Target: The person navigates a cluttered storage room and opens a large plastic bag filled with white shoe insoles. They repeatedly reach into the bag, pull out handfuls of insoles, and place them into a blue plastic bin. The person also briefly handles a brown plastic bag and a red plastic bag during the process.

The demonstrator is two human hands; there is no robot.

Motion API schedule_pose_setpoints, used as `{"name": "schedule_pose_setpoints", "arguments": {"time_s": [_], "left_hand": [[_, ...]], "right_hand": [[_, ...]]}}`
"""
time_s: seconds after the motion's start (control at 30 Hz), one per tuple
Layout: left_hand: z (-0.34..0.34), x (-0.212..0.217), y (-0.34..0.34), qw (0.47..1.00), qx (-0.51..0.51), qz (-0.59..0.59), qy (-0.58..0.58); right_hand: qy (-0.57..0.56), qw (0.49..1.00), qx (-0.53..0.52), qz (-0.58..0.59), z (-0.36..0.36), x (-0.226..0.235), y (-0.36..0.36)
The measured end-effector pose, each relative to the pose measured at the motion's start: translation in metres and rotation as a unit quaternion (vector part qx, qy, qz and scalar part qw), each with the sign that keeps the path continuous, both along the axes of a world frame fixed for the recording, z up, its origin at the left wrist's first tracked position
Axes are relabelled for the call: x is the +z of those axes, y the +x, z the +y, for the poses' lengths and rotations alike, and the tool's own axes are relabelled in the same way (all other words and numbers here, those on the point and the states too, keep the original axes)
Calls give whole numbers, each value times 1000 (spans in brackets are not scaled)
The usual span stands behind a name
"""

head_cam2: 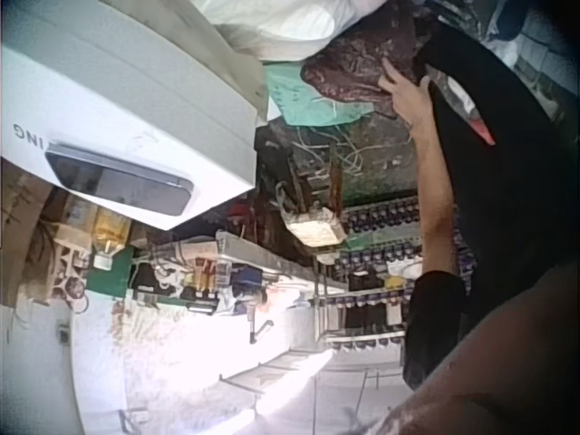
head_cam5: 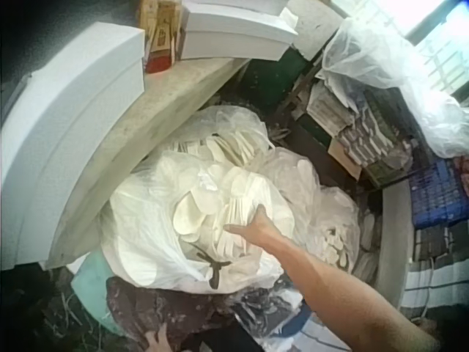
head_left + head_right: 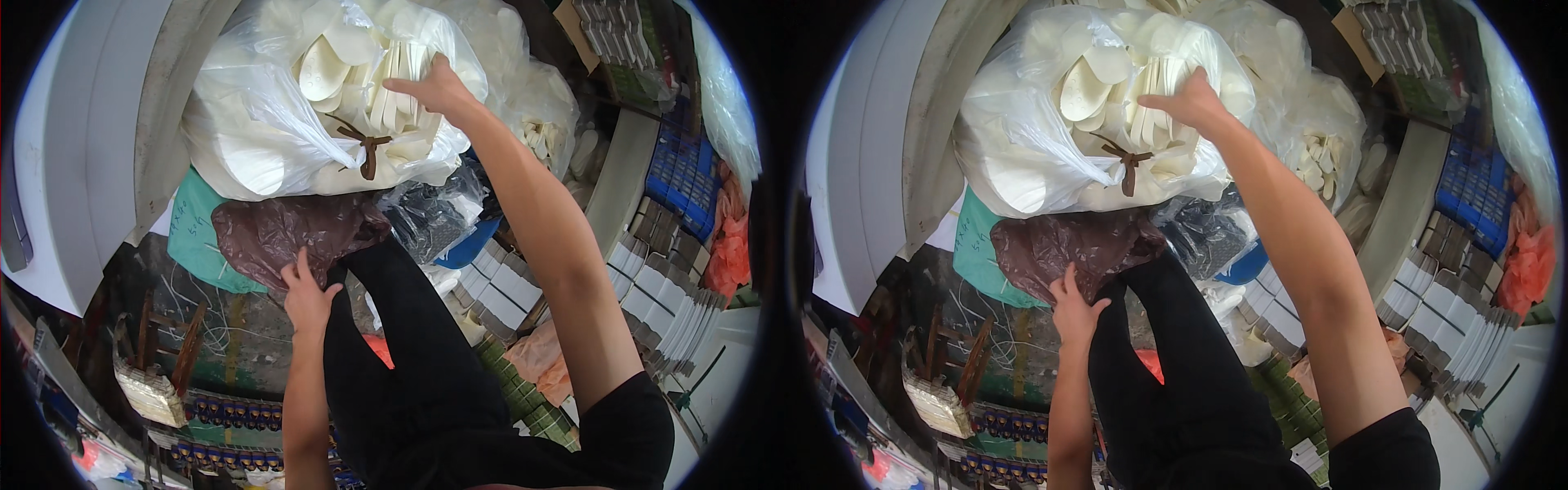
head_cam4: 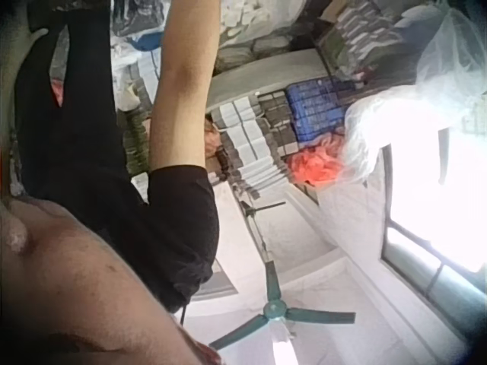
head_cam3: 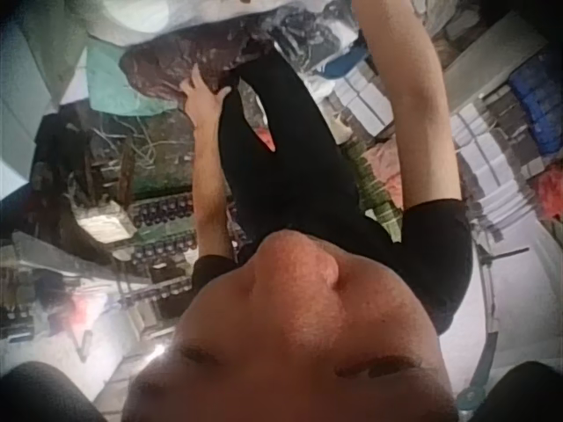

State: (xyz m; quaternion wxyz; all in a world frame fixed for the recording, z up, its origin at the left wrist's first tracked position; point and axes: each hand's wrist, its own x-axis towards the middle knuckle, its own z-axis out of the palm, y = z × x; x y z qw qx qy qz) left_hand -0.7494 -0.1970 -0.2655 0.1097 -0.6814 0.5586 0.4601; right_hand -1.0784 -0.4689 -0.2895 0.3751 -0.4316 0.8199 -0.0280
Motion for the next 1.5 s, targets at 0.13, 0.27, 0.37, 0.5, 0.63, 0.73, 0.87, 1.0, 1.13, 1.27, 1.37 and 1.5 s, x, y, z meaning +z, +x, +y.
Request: {"name": "schedule_pose_setpoints", "arguments": {"time_s": [0.13,0.27,0.37,0.5,0.63,0.73,0.87,1.0,1.13,1.27,1.37,1.5], "left_hand": [[22,18,50,996,-34,-78,3],[21,28,96,958,243,-47,145],[8,45,94,853,497,156,-11],[-24,59,80,789,518,316,-97],[-44,66,78,803,469,364,-55],[-53,79,76,820,461,338,-16],[-52,105,74,840,426,335,31],[-29,130,78,821,439,363,40],[-3,146,81,757,519,396,-29],[-1,125,105,734,561,369,-103],[-17,127,112,756,532,349,-153],[-27,124,111,772,512,350,-139]], "right_hand": [[-92,941,31,324,-14,-20,59],[-12,921,19,389,-48,-59,44],[10,981,45,187,-54,-34,9],[45,962,-117,-244,11,66,-9],[92,886,-188,-415,136,171,15],[314,755,-220,-532,211,150,52],[409,560,-359,-624,244,57,154],[184,512,-511,-666,257,-46,260],[150,854,-265,-422,227,-8,300],[-22,889,-140,-435,200,46,242],[-288,907,-234,-199,126,31,163],[-249,942,-219,-58,-5,-53,51]]}}
